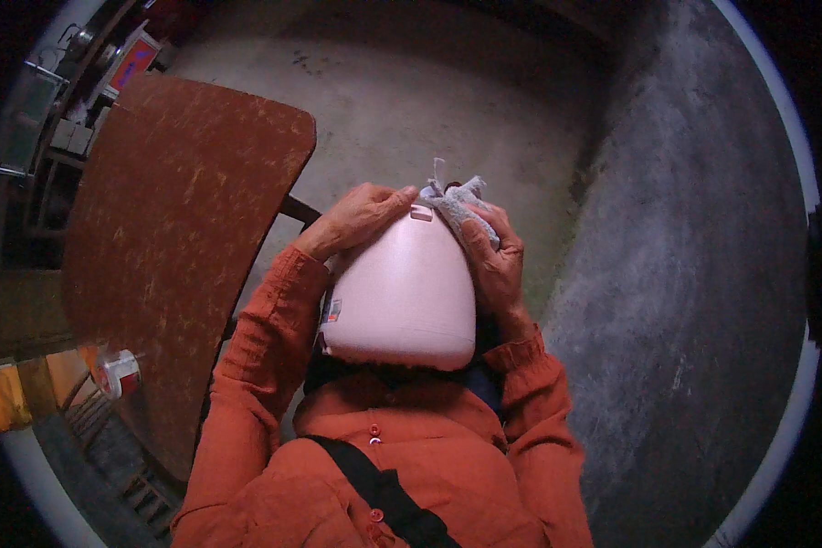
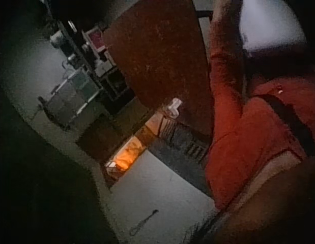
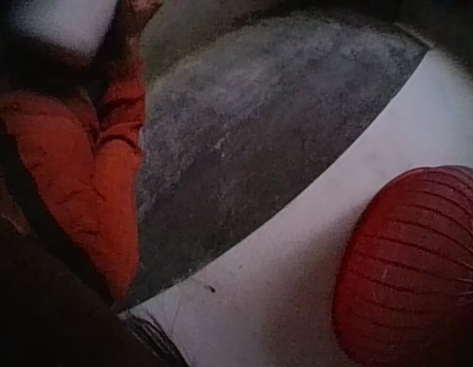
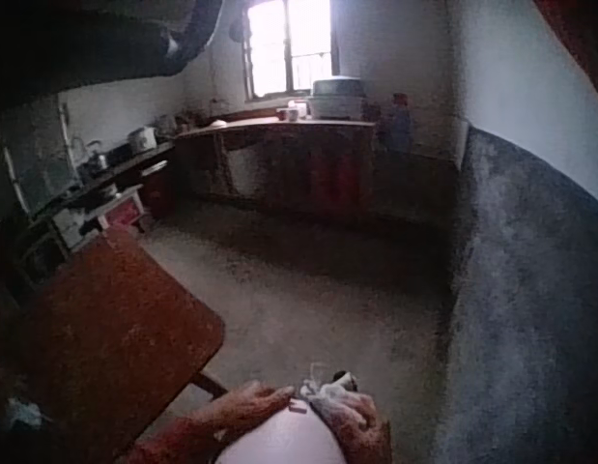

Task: The person sits on the floor and wipes the exterior and interior of a pink electric kettle using a grey cloth. They rotate the kettle to clean all sides, including the base and the inside of the lid.

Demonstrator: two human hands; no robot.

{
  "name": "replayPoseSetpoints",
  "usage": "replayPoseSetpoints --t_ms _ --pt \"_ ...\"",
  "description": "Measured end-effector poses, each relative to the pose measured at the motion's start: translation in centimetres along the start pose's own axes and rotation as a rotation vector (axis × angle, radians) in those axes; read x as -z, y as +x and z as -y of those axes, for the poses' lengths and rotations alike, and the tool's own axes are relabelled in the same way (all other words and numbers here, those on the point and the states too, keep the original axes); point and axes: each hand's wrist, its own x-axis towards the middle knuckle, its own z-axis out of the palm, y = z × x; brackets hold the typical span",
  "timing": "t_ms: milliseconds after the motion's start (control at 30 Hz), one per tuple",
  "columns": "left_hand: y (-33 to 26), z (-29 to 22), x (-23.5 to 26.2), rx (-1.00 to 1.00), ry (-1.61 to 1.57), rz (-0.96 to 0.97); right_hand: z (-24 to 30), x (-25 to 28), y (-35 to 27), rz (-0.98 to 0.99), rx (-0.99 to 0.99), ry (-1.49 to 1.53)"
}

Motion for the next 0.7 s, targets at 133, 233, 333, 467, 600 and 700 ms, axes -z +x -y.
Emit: replayPoseSetpoints --t_ms 133,233,333,467,600,700 --pt "0.0 0.9 -0.1 -0.026 -0.137 -0.011 -3.6 1.9 -1.8 -0.09 -0.246 0.133" --pt "-0.4 3.1 0.3 -0.034 -0.292 -0.019 -4.1 3.2 -3.6 -0.203 -0.395 0.153" --pt "-1.8 3.2 0.9 -0.055 -0.421 -0.043 2.6 1.7 -4.6 -0.12 0.02 0.067" --pt "-2.5 4.5 0.4 -0.081 -0.554 -0.076 7.7 -0.2 -3.8 0.374 0.313 -0.355" --pt "-2.5 3.4 0.1 -0.16 -0.481 -0.017 3.6 0.1 -0.5 0.198 0.229 -0.298" --pt "-2.4 3.9 -0.1 -0.13 -0.501 -0.089 -0.2 0.6 0.5 0.047 -0.219 0.154"
